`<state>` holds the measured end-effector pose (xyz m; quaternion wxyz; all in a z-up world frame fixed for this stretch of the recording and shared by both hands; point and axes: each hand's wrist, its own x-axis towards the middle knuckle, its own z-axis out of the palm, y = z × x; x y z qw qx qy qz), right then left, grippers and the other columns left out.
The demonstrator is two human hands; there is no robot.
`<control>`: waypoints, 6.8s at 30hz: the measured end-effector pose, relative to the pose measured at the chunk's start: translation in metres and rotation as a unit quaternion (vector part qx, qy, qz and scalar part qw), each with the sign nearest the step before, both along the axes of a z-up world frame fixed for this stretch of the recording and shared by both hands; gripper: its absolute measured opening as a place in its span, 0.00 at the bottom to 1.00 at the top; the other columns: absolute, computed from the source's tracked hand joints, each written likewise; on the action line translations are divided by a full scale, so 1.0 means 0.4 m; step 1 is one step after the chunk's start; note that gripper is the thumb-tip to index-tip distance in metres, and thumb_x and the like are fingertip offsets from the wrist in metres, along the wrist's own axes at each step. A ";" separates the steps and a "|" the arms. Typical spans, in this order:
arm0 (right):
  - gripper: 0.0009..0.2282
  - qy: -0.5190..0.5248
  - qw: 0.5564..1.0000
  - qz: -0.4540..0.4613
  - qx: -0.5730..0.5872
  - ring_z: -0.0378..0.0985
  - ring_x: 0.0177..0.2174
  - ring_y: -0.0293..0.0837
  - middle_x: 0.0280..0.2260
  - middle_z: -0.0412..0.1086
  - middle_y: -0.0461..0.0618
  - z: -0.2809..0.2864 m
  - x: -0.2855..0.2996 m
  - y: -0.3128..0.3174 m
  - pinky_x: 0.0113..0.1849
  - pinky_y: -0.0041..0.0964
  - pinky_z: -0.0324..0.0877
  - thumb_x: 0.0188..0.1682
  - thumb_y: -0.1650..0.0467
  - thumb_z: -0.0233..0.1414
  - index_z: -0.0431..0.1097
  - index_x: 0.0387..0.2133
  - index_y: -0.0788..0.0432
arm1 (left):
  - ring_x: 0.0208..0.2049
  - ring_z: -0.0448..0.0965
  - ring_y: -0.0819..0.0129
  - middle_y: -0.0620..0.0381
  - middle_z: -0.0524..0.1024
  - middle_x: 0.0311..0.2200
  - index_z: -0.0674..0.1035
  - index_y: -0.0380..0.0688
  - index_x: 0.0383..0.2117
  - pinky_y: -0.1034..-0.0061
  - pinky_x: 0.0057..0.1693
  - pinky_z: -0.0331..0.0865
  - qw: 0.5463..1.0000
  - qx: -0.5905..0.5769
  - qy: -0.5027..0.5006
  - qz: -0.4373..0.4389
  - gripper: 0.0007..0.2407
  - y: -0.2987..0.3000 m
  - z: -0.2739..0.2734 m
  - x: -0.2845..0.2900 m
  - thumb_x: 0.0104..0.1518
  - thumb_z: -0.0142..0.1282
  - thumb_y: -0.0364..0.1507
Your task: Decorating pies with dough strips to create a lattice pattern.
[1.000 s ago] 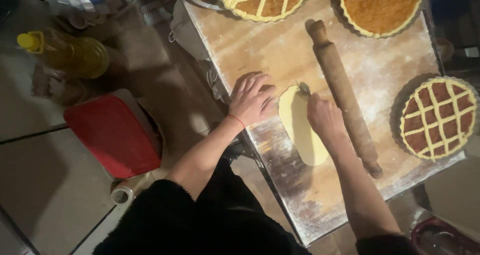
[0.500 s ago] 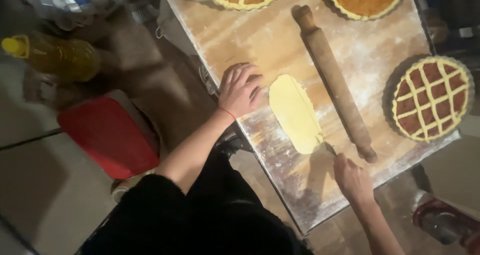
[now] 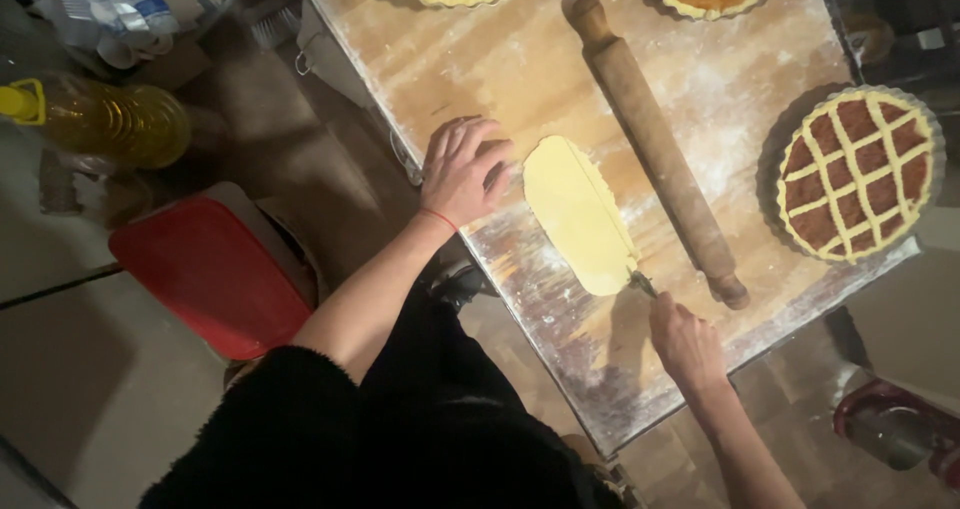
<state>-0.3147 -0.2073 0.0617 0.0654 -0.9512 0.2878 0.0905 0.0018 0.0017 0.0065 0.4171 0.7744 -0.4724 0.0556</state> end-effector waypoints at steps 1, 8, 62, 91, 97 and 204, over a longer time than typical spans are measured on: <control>0.07 0.002 1.000 0.002 0.000 0.77 0.25 0.67 0.23 0.73 0.65 -0.006 -0.003 0.000 0.28 0.61 0.71 0.57 0.68 0.44 0.64 0.34 0.59 | 0.59 0.69 0.54 0.56 0.72 0.52 0.82 0.50 0.41 0.55 0.66 0.60 1.000 0.003 -0.004 -0.002 0.10 0.001 0.001 0.000 0.55 0.62 0.32; 0.07 0.012 1.000 0.012 0.002 0.78 0.25 0.66 0.23 0.74 0.64 0.015 0.010 0.030 0.28 0.61 0.71 0.57 0.68 0.45 0.64 0.32 0.59 | 0.59 0.69 0.55 0.55 0.71 0.54 0.82 0.51 0.43 0.56 0.67 0.59 1.000 0.010 -0.016 0.001 0.10 -0.002 -0.013 -0.003 0.57 0.61 0.34; 0.08 0.017 0.998 0.035 -0.040 0.76 0.25 0.67 0.24 0.72 0.65 0.041 0.092 -0.035 0.27 0.62 0.70 0.57 0.66 0.47 0.64 0.32 0.58 | 0.63 0.65 0.56 0.54 0.70 0.56 0.83 0.53 0.43 0.55 0.71 0.52 0.999 0.017 -0.008 -0.034 0.11 0.002 -0.019 -0.005 0.57 0.59 0.36; 0.07 0.048 0.999 0.013 -0.016 0.78 0.24 0.64 0.22 0.73 0.63 -0.036 0.000 0.038 0.27 0.60 0.72 0.57 0.67 0.46 0.64 0.32 0.57 | 0.62 0.65 0.57 0.55 0.71 0.55 0.83 0.55 0.41 0.53 0.69 0.53 0.998 0.014 -0.048 -0.045 0.08 0.005 -0.015 0.000 0.57 0.59 0.35; 0.07 0.055 0.998 0.023 -0.010 0.78 0.24 0.64 0.22 0.73 0.62 -0.040 0.029 0.048 0.27 0.59 0.72 0.56 0.67 0.46 0.63 0.32 0.57 | 0.62 0.65 0.57 0.55 0.71 0.55 0.83 0.54 0.40 0.54 0.70 0.52 0.998 0.015 -0.033 -0.049 0.08 0.006 -0.017 -0.001 0.57 0.59 0.35; 0.07 -0.031 0.999 0.040 0.004 0.76 0.25 0.68 0.24 0.73 0.66 0.054 0.187 0.077 0.28 0.63 0.70 0.58 0.70 0.43 0.65 0.35 0.61 | 0.62 0.65 0.58 0.56 0.72 0.54 0.84 0.55 0.41 0.54 0.71 0.50 0.998 0.021 -0.018 -0.060 0.10 0.006 -0.038 -0.008 0.55 0.59 0.36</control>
